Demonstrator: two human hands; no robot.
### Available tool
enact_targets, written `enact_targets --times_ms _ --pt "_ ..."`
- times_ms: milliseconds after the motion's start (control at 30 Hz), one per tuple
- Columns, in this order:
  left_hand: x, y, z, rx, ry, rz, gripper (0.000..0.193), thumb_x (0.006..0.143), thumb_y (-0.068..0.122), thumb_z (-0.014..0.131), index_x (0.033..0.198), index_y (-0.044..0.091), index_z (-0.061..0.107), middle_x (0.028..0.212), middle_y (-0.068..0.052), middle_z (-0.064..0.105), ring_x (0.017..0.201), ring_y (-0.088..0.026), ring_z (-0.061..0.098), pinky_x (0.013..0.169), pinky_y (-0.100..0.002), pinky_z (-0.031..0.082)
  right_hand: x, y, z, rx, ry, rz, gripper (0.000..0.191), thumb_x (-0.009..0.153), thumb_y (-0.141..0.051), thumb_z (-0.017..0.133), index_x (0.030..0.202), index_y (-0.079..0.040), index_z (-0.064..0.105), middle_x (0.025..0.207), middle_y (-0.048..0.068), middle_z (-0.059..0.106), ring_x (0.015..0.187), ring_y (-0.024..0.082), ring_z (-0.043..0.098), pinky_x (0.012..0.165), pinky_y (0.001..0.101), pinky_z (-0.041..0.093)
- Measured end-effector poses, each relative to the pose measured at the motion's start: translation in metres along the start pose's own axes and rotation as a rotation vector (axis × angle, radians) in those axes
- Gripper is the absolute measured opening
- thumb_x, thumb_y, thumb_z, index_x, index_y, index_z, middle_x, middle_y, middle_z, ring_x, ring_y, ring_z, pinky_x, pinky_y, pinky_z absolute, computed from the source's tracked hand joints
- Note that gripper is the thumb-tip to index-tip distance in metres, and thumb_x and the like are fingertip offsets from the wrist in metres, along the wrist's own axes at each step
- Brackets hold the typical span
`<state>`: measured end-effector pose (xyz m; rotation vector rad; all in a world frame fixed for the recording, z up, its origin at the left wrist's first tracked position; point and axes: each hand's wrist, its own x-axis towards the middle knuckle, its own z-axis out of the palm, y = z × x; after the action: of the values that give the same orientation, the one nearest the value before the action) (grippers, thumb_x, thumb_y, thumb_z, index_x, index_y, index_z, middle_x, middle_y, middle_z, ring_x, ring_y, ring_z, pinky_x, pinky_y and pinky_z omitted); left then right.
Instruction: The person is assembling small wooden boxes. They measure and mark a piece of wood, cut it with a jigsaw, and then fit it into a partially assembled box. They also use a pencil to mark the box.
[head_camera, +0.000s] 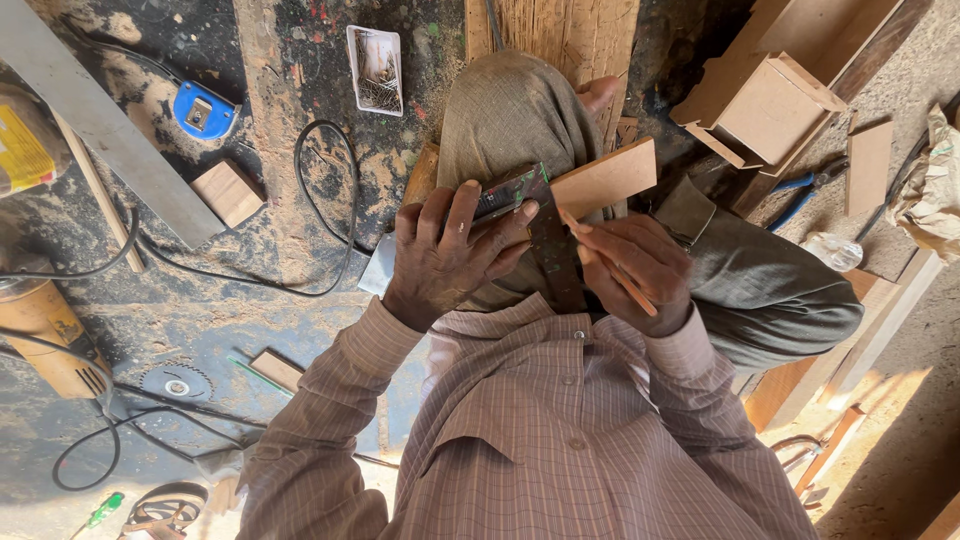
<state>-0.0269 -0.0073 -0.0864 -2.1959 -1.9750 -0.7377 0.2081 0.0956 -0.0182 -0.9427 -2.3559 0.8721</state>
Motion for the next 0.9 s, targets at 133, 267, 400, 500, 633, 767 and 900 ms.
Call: enact_targets --times_ms 133,267,400,500,633,767,900 --pt "0.004 0.001 -0.004 -0.009 0.027 -0.004 0.062 0.104 0.065 0.074 0.156 0.042 0.051 0.149 -0.011 0.038 0.124 -0.029 0.047 0.096 -0.047 0.044 -0.020 0.004 -0.018 0.014 -0.057 0.022 0.020 0.083 0.004 0.072 0.103 0.003 0.075 0.093 0.015 0.076 0.079 0.021 0.073 0.067 0.0330 0.060" --pt "0.010 0.004 -0.017 -0.123 -0.069 -0.035 0.053 0.101 0.060 0.075 0.149 0.043 0.058 0.140 -0.008 0.042 0.124 -0.028 0.048 0.098 -0.046 0.043 -0.025 0.010 -0.018 -0.173 0.228 0.119 0.022 0.102 0.004 0.065 0.123 0.005 0.072 0.112 0.021 0.074 0.098 0.023 0.072 0.081 0.0353 0.060" --pt "0.014 0.007 -0.028 -0.271 -0.075 -0.115 0.046 0.096 0.036 0.077 0.140 0.042 0.065 0.135 -0.007 0.046 0.122 -0.030 0.052 0.098 -0.045 0.045 -0.013 0.027 -0.005 -0.050 0.379 0.258 0.028 0.114 -0.007 0.059 0.136 0.008 0.064 0.127 0.022 0.071 0.114 0.024 0.071 0.096 0.0379 0.060" --pt "0.004 0.006 -0.029 -0.344 -0.041 -0.197 0.047 0.098 0.015 0.077 0.139 0.035 0.067 0.129 -0.004 0.049 0.115 -0.027 0.054 0.094 -0.043 0.048 -0.011 0.035 0.000 0.412 0.441 0.431 0.029 0.118 -0.015 0.064 0.136 0.007 0.066 0.117 0.016 0.074 0.100 0.017 0.070 0.087 0.0306 0.056" --pt "-0.026 -0.012 -0.005 -0.524 0.268 -0.416 0.042 0.108 -0.002 0.072 0.145 0.015 0.064 0.120 -0.008 0.055 0.095 -0.012 0.057 0.069 -0.025 0.053 -0.023 0.034 -0.002 0.693 0.456 0.518 0.029 0.111 -0.016 0.066 0.130 0.006 0.067 0.098 0.010 0.073 0.078 0.014 0.066 0.067 0.0271 0.054" --pt "-0.083 -0.079 0.020 -0.213 0.548 -0.704 0.034 0.114 0.021 0.057 0.146 0.012 0.063 0.111 -0.005 0.050 0.095 -0.016 0.050 0.076 -0.031 0.052 -0.036 0.032 -0.004 0.604 0.441 0.426 0.029 0.114 -0.016 0.064 0.133 0.005 0.066 0.099 0.010 0.073 0.079 0.014 0.065 0.073 0.0279 0.054" --pt "-0.153 -0.123 0.038 0.015 0.405 -1.056 0.039 0.115 0.030 0.058 0.147 0.008 0.063 0.107 -0.008 0.044 0.096 -0.021 0.047 0.086 -0.039 0.046 -0.044 0.029 -0.003 0.601 0.424 0.453 0.030 0.115 -0.017 0.062 0.133 0.006 0.067 0.105 0.011 0.072 0.083 0.013 0.065 0.074 0.0280 0.055"
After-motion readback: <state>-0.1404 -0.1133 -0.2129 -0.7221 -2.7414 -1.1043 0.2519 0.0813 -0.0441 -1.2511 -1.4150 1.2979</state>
